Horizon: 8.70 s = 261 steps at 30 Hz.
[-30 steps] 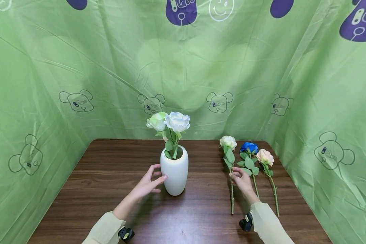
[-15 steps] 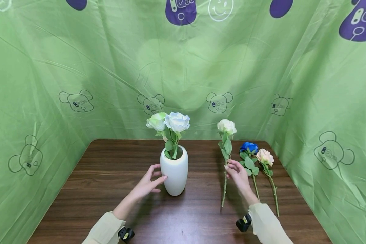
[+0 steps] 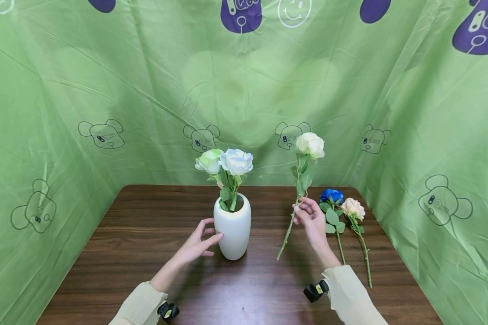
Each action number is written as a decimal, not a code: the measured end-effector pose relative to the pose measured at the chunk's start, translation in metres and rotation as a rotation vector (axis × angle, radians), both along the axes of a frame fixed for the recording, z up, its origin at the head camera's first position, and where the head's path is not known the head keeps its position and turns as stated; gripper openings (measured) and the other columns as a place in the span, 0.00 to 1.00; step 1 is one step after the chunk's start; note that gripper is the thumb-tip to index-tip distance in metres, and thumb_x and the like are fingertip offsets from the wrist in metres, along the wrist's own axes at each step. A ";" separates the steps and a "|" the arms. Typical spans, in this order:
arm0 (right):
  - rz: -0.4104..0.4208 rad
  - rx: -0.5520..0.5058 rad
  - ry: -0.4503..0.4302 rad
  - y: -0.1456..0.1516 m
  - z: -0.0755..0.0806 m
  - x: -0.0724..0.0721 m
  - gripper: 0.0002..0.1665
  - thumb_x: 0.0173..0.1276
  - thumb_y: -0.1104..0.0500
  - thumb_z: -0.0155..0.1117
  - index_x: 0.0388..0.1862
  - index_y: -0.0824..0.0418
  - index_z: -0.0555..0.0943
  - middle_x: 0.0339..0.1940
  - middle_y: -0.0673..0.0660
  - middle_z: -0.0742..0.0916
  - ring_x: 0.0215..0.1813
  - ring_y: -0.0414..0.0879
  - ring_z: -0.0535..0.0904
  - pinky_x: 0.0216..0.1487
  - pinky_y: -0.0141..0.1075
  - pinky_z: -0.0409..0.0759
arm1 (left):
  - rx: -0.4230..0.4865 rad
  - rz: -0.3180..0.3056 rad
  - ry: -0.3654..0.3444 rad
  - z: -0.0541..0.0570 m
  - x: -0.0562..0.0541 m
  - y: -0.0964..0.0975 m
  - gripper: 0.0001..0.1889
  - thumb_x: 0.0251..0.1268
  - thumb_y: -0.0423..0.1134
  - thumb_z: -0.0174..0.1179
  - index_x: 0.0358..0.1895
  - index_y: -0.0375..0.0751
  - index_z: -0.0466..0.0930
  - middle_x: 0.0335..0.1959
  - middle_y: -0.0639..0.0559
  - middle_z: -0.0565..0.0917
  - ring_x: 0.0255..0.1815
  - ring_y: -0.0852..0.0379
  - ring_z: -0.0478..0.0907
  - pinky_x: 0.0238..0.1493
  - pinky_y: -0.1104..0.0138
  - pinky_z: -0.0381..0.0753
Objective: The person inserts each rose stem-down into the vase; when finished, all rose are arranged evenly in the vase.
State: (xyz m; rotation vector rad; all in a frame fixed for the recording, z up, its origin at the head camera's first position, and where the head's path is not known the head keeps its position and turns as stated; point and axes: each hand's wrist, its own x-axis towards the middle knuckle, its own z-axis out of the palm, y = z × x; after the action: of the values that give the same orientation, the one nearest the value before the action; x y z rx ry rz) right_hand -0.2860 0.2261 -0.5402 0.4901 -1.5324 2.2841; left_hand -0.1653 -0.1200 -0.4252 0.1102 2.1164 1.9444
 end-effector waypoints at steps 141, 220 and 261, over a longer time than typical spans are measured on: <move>-0.194 0.577 -0.110 -0.023 0.079 0.023 0.10 0.59 0.57 0.62 0.37 0.62 0.79 0.30 0.58 0.83 0.16 0.47 0.73 0.17 0.38 0.75 | 0.006 -0.031 0.012 -0.003 0.000 -0.001 0.30 0.60 0.38 0.56 0.61 0.37 0.52 0.55 0.28 0.62 0.50 0.34 0.68 0.34 0.53 0.78; -0.302 0.309 -0.313 0.079 -0.060 0.003 0.21 0.56 0.63 0.64 0.49 0.61 0.71 0.33 0.57 0.77 0.17 0.40 0.72 0.13 0.27 0.72 | 0.009 -0.036 0.013 -0.005 -0.002 -0.001 0.31 0.60 0.38 0.56 0.62 0.36 0.51 0.54 0.27 0.63 0.49 0.33 0.68 0.34 0.53 0.78; -0.105 -0.102 0.144 -0.087 0.196 0.055 0.06 0.61 0.74 0.51 0.36 0.69 0.73 0.27 0.59 0.79 0.17 0.45 0.75 0.18 0.31 0.75 | 0.015 -0.038 0.013 -0.006 -0.002 -0.002 0.30 0.60 0.39 0.56 0.61 0.37 0.51 0.54 0.27 0.63 0.49 0.33 0.68 0.34 0.53 0.78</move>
State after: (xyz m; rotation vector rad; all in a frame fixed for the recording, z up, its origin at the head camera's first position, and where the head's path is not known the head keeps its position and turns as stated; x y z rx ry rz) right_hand -0.2306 0.1390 -0.3439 0.5212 -1.3335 2.1835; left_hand -0.1675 -0.1223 -0.4309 0.1644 2.0925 1.9433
